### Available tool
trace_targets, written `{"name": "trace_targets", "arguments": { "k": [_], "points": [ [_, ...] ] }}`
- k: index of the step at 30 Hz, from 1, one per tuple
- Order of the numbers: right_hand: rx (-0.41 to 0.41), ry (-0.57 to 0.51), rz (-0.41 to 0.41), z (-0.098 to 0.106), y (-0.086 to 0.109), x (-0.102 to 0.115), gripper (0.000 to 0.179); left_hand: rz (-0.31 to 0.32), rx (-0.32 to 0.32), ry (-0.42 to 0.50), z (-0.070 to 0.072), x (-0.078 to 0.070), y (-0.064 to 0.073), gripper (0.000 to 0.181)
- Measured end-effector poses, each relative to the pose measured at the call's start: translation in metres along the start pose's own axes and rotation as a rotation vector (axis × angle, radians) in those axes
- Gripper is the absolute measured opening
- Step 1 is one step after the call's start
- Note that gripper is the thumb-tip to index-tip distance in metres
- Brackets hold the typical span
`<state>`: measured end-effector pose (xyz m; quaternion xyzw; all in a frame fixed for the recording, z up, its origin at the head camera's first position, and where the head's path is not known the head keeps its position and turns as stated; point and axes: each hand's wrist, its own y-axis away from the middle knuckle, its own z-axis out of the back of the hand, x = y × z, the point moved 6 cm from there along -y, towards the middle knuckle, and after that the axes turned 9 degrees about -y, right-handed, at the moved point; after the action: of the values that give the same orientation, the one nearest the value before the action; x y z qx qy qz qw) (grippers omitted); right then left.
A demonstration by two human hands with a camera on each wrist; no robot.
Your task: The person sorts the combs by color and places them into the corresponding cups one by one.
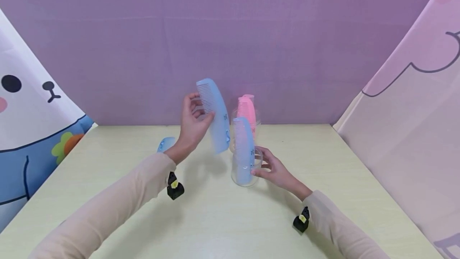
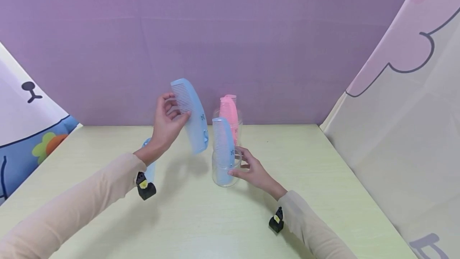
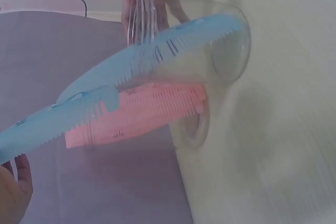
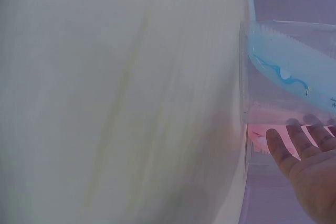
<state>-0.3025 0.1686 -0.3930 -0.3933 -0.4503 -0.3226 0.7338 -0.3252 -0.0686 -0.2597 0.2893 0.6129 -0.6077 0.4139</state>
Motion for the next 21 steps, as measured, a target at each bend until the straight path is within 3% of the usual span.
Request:
{"name": "trace_targets", "arguments": {
  "k": [8,11,21],
  "points": [
    [0.008,-0.003,-0.008,0.0,0.0,-0.001,0.068,-0.081,0.002,0.012,-0.014,-0.011,0.005,0.053],
    [0.012,-0.003,-0.006,0.0,0.0,0.0,0.068,-0.084,0.006,0.008,-0.02,-0.012,0.008,0.052],
    [0.01,0.003,-0.009,0.0,0.0,-0.001,0.068,0.031,0.087,0.03,-0.041,-0.022,0.026,0.051]
  ]
}}
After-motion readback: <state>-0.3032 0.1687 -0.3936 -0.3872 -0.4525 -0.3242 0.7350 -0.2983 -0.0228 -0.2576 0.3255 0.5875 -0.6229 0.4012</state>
